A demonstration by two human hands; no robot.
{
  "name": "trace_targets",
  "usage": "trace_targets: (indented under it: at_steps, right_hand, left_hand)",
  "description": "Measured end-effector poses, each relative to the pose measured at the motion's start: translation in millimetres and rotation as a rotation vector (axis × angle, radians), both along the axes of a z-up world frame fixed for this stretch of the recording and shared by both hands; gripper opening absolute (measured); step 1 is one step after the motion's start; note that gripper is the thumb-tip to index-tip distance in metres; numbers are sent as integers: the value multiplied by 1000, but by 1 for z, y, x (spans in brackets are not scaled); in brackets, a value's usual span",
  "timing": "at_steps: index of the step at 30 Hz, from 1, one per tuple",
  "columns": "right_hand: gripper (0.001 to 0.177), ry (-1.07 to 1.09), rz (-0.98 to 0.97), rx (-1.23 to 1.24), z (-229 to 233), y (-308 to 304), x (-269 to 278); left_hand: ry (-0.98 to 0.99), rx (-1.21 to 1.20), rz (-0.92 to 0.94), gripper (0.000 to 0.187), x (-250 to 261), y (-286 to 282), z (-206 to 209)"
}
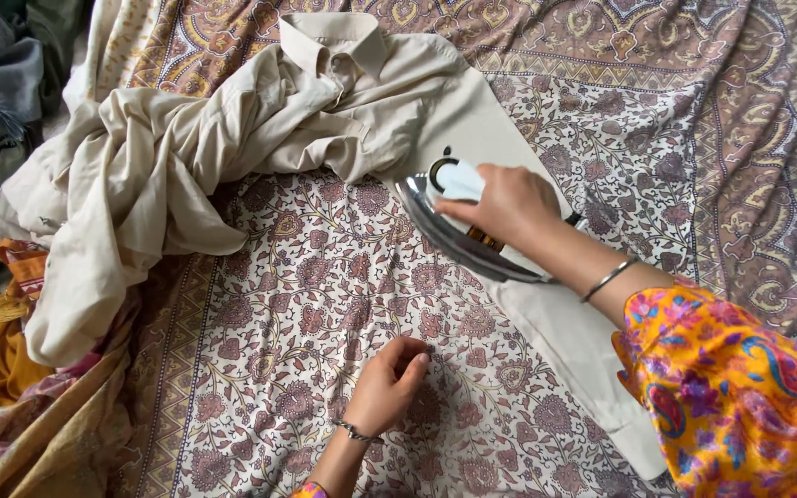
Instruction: Ironing the sleeve and cuff of a tan shirt on a patterned surface.
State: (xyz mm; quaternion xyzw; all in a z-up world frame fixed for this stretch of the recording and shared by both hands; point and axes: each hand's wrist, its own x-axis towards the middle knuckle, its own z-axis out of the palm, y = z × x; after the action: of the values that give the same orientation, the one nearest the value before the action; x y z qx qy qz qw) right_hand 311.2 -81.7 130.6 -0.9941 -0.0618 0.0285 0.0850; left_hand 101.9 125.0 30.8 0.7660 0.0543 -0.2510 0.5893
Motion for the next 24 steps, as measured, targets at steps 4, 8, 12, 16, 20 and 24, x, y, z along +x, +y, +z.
trace_targets:
  at_steps: [4, 8, 12, 16, 20, 24]
  right_hand:
    - [70, -125, 227, -63, -6, -2, -22]
    - [70, -242, 326, -86, -4, -13, -5]
    - [77, -220, 211, -139, -13, -32, 45]
    - [75, -244, 5, -130, -21, -54, 98]
    - [68, -361, -90, -12, -27, -75, 133]
    - [69, -375, -100, -33, -35, -87, 147]
  left_hand:
    - [16, 13, 1, 31, -1, 3, 3]
    - [24, -36, 21, 30, -4, 5, -6]
    - [76, -85, 46, 29, -3, 7, -1]
    - [91, -93, 52, 29, -1, 7, 0]
    - [92, -126, 65, 29, -1, 8, -2]
    - [73, -105, 44, 30, 1, 9, 2]
